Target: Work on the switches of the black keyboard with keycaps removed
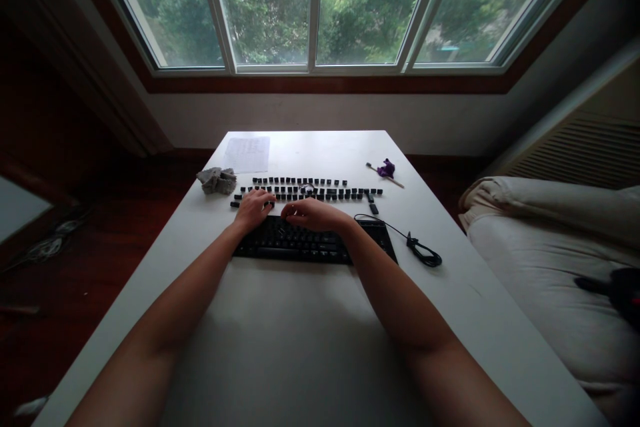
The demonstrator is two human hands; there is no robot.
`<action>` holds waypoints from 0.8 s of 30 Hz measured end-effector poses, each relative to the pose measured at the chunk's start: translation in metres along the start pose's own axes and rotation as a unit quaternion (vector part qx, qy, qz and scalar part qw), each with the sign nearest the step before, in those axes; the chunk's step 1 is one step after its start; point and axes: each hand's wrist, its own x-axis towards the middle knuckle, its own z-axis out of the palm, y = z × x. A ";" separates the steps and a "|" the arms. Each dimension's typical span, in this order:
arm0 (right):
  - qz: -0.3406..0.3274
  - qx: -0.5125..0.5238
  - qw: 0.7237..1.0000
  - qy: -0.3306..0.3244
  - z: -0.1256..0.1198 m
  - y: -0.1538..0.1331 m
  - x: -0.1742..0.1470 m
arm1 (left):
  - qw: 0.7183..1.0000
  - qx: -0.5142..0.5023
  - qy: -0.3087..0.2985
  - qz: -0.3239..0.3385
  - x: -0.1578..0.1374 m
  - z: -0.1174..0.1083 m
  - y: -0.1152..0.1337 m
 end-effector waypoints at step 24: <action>0.051 -0.019 0.996 0.068 0.025 -0.011 0.014 | 0.999 -0.046 -0.011 0.013 -0.032 -0.009 0.029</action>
